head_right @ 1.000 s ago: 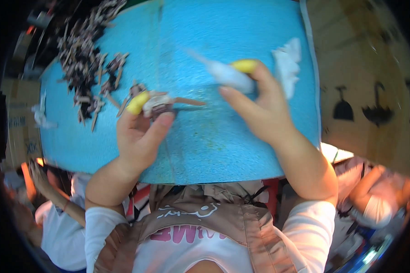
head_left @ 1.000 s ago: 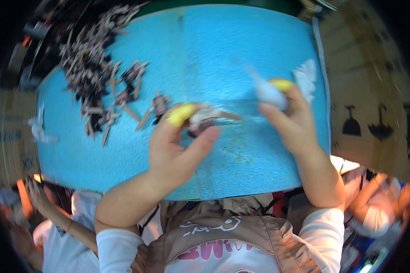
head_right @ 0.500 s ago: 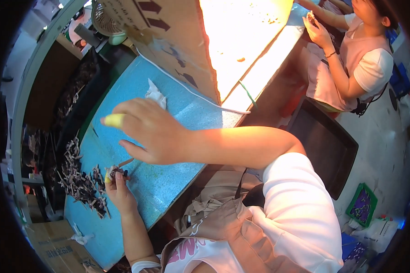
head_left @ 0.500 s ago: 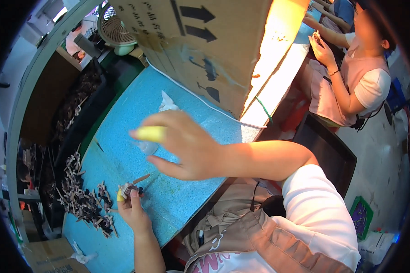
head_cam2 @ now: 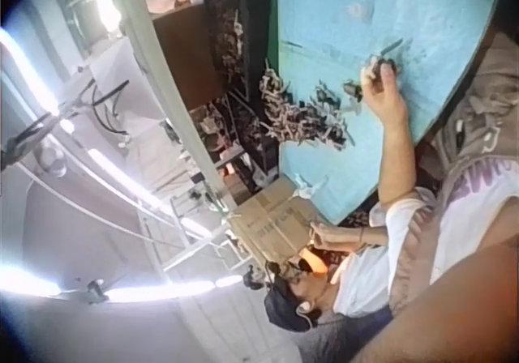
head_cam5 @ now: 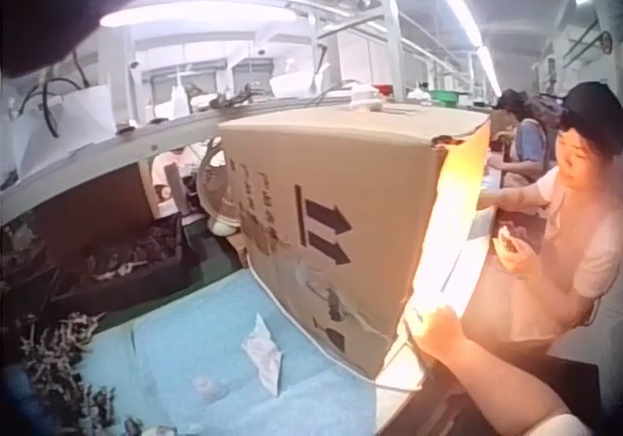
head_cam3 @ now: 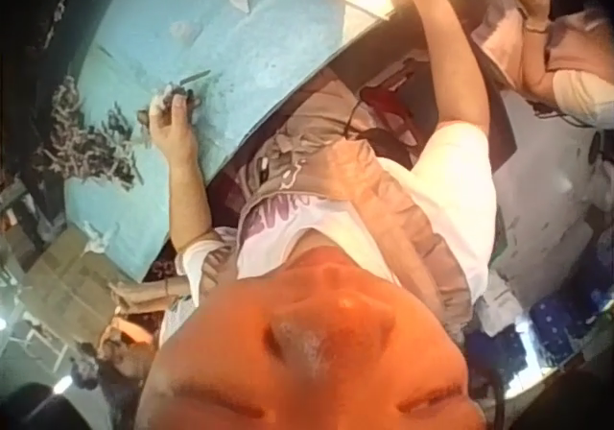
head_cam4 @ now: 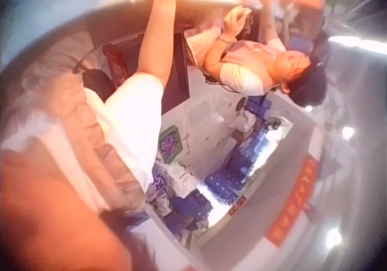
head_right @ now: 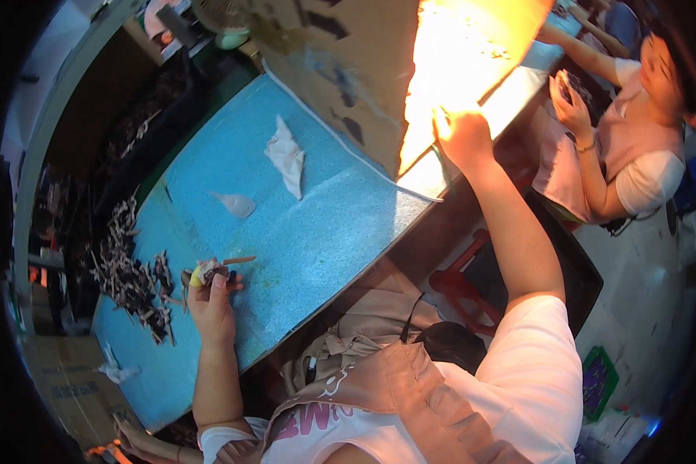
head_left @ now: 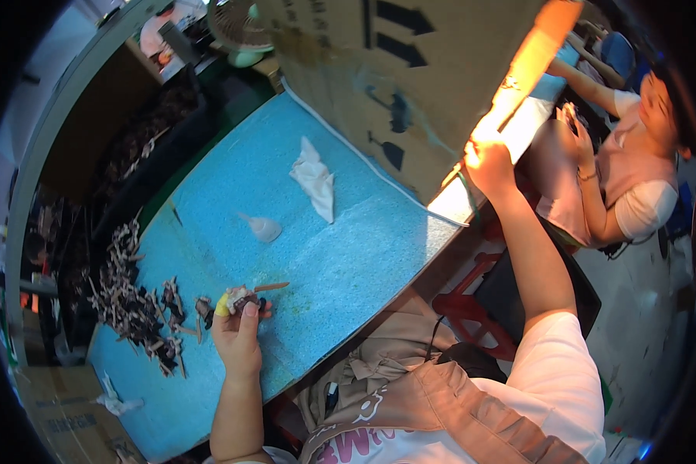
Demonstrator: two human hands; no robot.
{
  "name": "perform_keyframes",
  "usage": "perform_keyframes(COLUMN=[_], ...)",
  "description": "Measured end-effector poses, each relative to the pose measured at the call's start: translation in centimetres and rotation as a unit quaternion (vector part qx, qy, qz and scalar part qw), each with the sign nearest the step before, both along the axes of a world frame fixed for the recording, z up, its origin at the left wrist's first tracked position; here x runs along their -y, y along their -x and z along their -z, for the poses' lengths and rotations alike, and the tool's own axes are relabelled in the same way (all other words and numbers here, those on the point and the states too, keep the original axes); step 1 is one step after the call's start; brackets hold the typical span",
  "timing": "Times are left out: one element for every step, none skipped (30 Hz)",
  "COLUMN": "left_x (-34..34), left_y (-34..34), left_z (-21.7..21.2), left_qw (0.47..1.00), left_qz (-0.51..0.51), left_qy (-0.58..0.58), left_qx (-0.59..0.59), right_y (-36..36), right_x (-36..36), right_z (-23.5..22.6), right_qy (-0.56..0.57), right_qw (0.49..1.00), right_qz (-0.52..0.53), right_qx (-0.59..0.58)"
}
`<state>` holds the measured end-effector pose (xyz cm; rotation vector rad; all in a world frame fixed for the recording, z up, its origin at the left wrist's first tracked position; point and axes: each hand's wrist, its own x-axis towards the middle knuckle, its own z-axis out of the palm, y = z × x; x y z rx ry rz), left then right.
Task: The person assembles miniature toy figures by applying glue from a bottle onto figure pieces and attaching the parts together by hand.
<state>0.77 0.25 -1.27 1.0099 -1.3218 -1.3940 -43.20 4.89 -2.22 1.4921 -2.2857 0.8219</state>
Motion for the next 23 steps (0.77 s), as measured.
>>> perform_keyframes(left_x=[0.0,0.0,-0.1,-0.2,-0.4,-0.5,-0.5,-0.6,-0.3,-0.2,0.0,0.0,-0.1,-0.1,-0.2,-0.2,-0.1,0.1,0.2,0.2,0.2,0.3,0.4], left_y=[0.1,0.0,-0.1,0.1,0.5,0.9,1.3,1.3,1.1,0.9,0.5,0.3,0.1,-0.1,-0.2,-0.2,-0.4,-0.4,-0.5,-0.6,-0.6,-0.5,-0.8], left_z=[0.0,-0.2,-0.4,-0.8,-1.1,-1.0,-0.9,-0.9,-1.0,-1.0,-0.9,-1.1,-1.6,-2.0,-2.3,-2.6,-2.6,-2.6,-2.5,-2.4,-2.3,-2.4,-2.0], left_qw=[1.000,0.998,0.999,0.999,0.997,0.998,0.997,0.994,0.996,0.994,0.990,0.992,0.987,0.979,0.981,0.977,0.972,0.967,0.970,0.972,0.975,0.979,0.975], left_qz=[0.025,0.043,0.013,0.036,0.066,0.037,0.059,0.081,0.063,0.089,0.111,0.092,0.093,0.094,0.077,0.074,0.071,0.070,0.056,0.065,0.074,0.065,0.070], left_qy=[0.000,0.002,-0.002,-0.015,-0.030,-0.040,-0.010,0.022,0.018,0.054,0.092,0.090,0.124,0.155,0.152,0.174,0.194,0.209,0.204,0.187,0.171,0.160,0.175], left_qx=[-0.018,-0.035,-0.035,-0.035,-0.038,-0.039,-0.054,-0.066,-0.065,-0.028,0.011,0.011,0.052,0.092,0.090,0.102,0.113,0.127,0.124,0.123,0.120,0.108,0.116], right_y=[-1.3,-3.5,-5.1,-7.3,-9.3,-11.5,-13.6,-14.9,-16.1,-17.3,-18.6,-19.7,-20.7,-21.8,-22.7,-23.3,-24.0,-24.4,-24.7,-24.9,-25.0,-25.0,-25.0], right_x=[-0.5,-1.2,-1.7,-2.7,-4.2,-5.1,-5.2,-4.3,-3.1,-2.0,-0.4,1.2,2.6,3.8,4.7,5.3,5.7,6.0,6.3,6.5,6.7,6.8,6.9], right_z=[0.0,-1.3,-1.9,-2.1,-2.7,-3.6,-4.5,-5.2,-5.6,-5.6,-5.7,-5.8,-6.0,-6.2,-6.5,-6.7,-6.6,-6.6,-6.4,-6.2,-5.9,-5.6,-5.2], right_qy=[0.148,0.222,0.294,0.305,0.311,0.294,0.273,0.232,0.194,0.150,0.145,0.127,0.109,0.102,0.098,0.093,0.085,0.075,0.063,0.054,0.064,0.074,0.073], right_qw=[0.987,0.964,0.949,0.943,0.939,0.918,0.886,0.872,0.856,0.851,0.841,0.830,0.820,0.811,0.801,0.791,0.782,0.774,0.766,0.759,0.767,0.774,0.767], right_qz=[-0.046,-0.078,-0.111,-0.132,-0.147,-0.254,-0.354,-0.411,-0.462,-0.475,-0.494,-0.515,-0.536,-0.552,-0.567,-0.583,-0.595,-0.607,-0.619,-0.629,-0.625,-0.620,-0.630], right_qx=[0.050,0.120,-0.028,-0.001,0.023,0.074,0.126,0.131,0.127,0.166,0.170,0.170,0.168,0.168,0.166,0.163,0.162,0.162,0.162,0.161,0.134,0.108,0.097])
